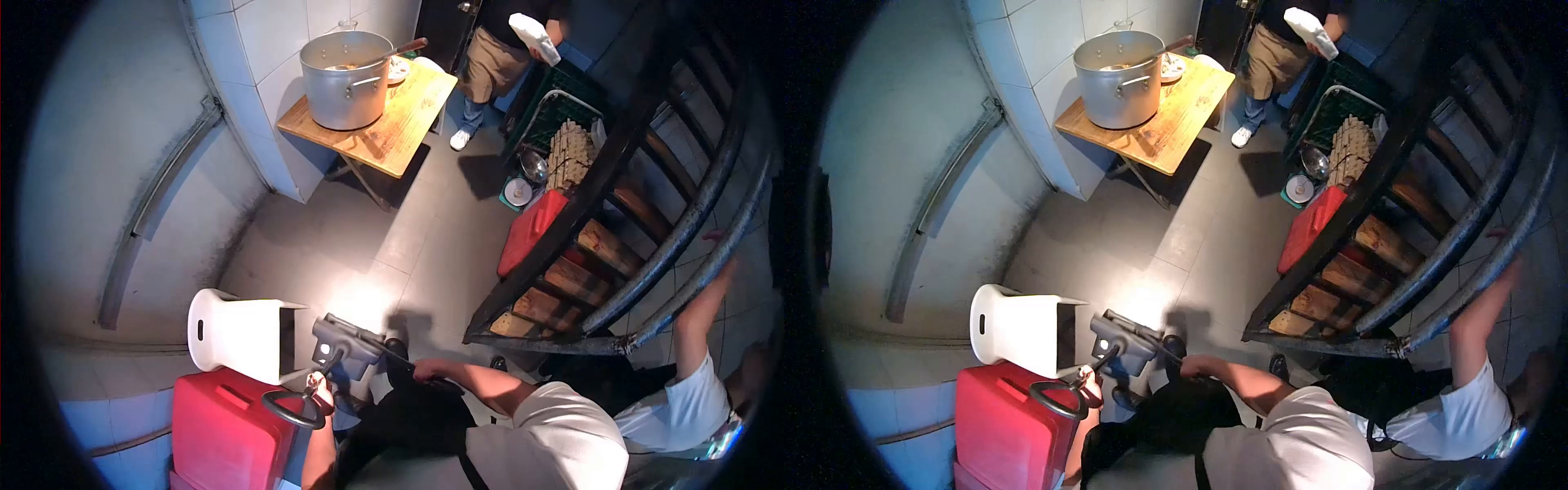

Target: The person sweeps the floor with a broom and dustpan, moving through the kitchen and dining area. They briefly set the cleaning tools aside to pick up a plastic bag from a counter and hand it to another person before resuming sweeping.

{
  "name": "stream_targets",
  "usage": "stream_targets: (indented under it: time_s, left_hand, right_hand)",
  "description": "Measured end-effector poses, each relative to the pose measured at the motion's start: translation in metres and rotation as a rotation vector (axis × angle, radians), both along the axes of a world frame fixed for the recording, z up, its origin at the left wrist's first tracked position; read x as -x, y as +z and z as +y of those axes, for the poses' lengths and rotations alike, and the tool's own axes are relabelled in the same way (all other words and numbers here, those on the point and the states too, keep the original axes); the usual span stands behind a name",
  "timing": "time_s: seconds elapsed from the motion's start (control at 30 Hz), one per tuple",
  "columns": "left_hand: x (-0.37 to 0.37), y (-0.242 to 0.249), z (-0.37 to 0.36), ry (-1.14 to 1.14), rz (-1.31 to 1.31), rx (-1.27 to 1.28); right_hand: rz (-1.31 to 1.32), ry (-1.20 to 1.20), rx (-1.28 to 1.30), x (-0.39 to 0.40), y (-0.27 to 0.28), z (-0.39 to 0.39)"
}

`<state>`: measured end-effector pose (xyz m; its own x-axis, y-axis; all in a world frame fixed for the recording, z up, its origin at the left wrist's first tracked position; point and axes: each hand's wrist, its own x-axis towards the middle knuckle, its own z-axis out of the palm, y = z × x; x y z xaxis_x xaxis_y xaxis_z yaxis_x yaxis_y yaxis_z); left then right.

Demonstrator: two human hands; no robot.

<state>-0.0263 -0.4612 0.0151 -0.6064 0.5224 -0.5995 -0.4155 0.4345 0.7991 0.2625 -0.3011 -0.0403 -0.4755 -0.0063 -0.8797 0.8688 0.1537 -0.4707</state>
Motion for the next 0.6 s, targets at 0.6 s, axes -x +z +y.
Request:
stream_targets:
  time_s: [0.6]
  left_hand:
    - [0.035,0.02,-0.141,0.342,-0.273,0.002]
  right_hand:
    - [-0.051,-1.271,0.232,0.062,0.142,-0.114]
